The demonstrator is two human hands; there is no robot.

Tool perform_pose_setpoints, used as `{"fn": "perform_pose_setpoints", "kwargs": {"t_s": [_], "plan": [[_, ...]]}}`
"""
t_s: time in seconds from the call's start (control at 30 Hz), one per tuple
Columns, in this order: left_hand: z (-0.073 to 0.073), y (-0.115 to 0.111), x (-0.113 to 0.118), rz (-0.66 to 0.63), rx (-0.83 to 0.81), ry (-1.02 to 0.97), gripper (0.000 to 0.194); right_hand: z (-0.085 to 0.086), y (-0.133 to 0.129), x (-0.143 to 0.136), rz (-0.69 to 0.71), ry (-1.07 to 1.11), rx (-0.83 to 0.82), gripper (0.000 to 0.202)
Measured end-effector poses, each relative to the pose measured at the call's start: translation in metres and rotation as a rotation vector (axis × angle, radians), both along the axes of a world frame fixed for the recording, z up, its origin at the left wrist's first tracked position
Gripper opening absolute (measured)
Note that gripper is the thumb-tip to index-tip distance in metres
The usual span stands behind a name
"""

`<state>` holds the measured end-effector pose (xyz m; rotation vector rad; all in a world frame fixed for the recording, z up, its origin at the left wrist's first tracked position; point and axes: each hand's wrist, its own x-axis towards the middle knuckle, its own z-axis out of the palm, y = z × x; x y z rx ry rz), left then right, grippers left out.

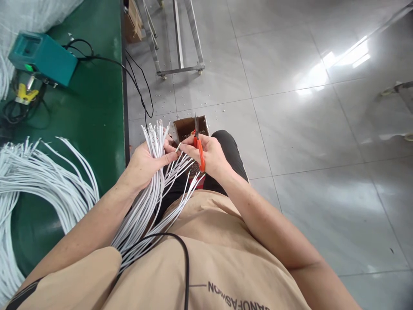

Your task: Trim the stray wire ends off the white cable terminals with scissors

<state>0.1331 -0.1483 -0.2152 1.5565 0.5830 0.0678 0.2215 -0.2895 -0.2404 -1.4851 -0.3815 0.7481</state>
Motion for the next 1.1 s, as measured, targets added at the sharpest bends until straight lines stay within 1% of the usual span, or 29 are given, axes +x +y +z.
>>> {"fn": "perform_pose_setpoints", "kwargs": {"t_s": [0.1,0.17,0.23,0.27,0.33,0.37,0.4,0.5,0.53,0.63,0.67,0.73,0.83,0.93,1.03,1.1], "plan": [[-0.003,0.0,0.0,0.05,0.006,-0.004,0.027,0.0,0.002,-0.012,-0.072,-0.087,-0.044,0.018],[-0.005,0.0,0.0,0.066,0.036,-0.021,0.027,0.003,0.003,-0.02,-0.069,-0.197,-0.041,0.015],[-0.006,0.001,0.0,0.08,0.076,-0.025,0.026,0.007,0.003,-0.026,-0.061,-0.262,-0.03,0.019],[-0.006,0.001,0.0,0.087,0.085,-0.018,0.026,0.008,0.004,-0.028,-0.091,-0.261,-0.024,0.022],[-0.007,0.001,0.0,0.095,0.075,0.007,0.028,0.007,0.006,-0.027,-0.198,-0.22,-0.01,0.025],[-0.006,0.002,-0.001,0.095,0.063,0.012,0.029,0.005,0.007,-0.025,-0.23,-0.199,-0.001,0.023],[-0.006,0.002,-0.001,0.089,0.053,0.016,0.029,0.003,0.008,-0.023,-0.225,-0.178,0.007,0.022],[-0.002,0.007,-0.001,0.021,-0.027,0.061,0.029,-0.005,0.011,-0.016,-0.097,-0.134,-0.024,0.022],[0.0,0.01,-0.001,-0.005,-0.078,0.086,0.031,-0.007,0.01,-0.015,-0.108,-0.148,-0.062,0.021],[0.005,0.018,0.0,-0.056,-0.233,0.13,0.036,-0.008,0.009,-0.014,-0.275,-0.323,-0.188,0.015],[0.006,0.019,0.0,-0.063,-0.26,0.129,0.037,-0.006,0.009,-0.014,-0.292,-0.383,-0.205,0.015],[0.006,0.021,0.0,-0.079,-0.279,0.122,0.041,-0.003,0.01,-0.015,-0.222,-0.42,-0.196,0.015],[0.003,0.018,0.0,-0.091,-0.242,0.113,0.048,-0.001,0.016,-0.017,-0.096,-0.31,-0.152,0.017],[0.0,0.017,0.001,-0.094,-0.184,0.111,0.048,-0.004,0.022,-0.019,-0.046,-0.163,-0.101,0.014],[0.001,0.021,0.001,-0.109,-0.151,0.139,0.05,-0.008,0.024,-0.022,-0.058,0.036,-0.028,0.018],[0.001,0.027,0.001,-0.147,-0.095,0.185,0.042,-0.008,0.023,-0.025,-0.104,0.164,-0.024,0.022]]}}
